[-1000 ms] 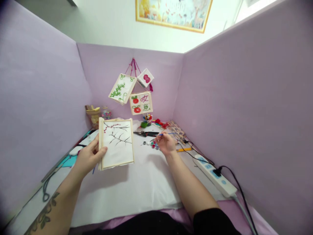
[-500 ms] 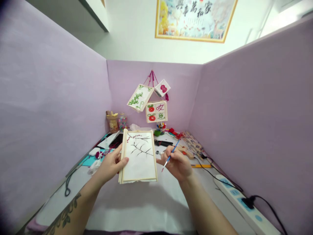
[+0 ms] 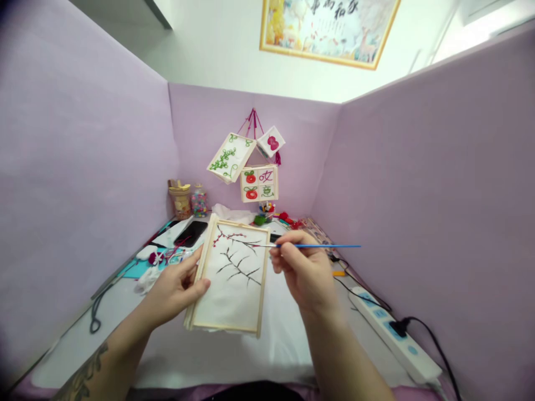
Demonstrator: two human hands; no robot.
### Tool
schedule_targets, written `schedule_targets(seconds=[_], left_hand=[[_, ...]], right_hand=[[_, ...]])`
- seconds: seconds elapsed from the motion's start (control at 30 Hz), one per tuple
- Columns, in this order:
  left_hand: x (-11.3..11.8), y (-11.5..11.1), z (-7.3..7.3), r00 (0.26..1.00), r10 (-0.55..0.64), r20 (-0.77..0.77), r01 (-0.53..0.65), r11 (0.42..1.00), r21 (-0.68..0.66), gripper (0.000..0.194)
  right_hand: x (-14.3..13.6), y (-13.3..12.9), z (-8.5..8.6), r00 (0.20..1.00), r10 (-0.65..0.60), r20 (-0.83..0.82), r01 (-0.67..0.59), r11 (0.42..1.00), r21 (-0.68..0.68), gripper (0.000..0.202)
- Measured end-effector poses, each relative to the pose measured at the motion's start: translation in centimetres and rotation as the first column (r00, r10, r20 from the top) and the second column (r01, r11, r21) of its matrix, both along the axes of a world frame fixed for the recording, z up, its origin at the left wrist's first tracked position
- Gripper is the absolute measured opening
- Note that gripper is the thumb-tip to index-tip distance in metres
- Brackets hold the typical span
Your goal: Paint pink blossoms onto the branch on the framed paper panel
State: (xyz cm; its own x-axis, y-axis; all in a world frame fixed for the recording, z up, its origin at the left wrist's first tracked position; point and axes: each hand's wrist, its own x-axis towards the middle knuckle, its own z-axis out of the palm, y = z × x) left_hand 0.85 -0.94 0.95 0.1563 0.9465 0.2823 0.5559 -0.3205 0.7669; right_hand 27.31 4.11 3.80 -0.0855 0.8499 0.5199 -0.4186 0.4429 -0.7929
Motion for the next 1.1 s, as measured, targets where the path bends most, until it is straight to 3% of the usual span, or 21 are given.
schedule_targets(seconds=[0.13,0.23,0.3,0.43,0.73,1.1], left_hand=[[0.1,-0.5,0.1,0.998,-0.035,-0.057,0.036,0.999,0.03,0.082],[0.2,-0.8,0.0,0.994,-0.065,-0.084,0.071,0.995,0.063,0.078],[0.2,-0.9,-0.1,0.992,-0.078,-0.094,0.085,0.994,0.072,0.077],[0.1,-1.0,-0.1,0.991,-0.078,-0.108,0.085,0.994,0.066,0.077],[0.3,-1.2,0.4,0.986,-0.112,-0.126,0.12,0.991,0.057,0.077],[0.6,-1.3,0.6,0.985,-0.117,-0.126,0.131,0.985,0.109,0.073]], right_hand=[[-3.3,-1.3,-0.5,0.986,-0.165,-0.014,0.165,0.98,0.107,0.013],[-4.0,-1.8,-2.1,0.94,-0.342,0.004,0.329,0.908,0.259,0.009],[-3.8,-2.1,-3.0,0.907,-0.419,0.041,0.374,0.846,0.379,0.013],[-3.6,-2.4,-3.5,0.843,-0.522,0.126,0.387,0.754,0.531,0.02],[-3.8,-2.8,-2.3,0.706,-0.69,0.16,0.453,0.614,0.647,0.019],[-3.8,-2.8,-2.6,0.686,-0.707,0.174,0.417,0.577,0.702,0.018]])
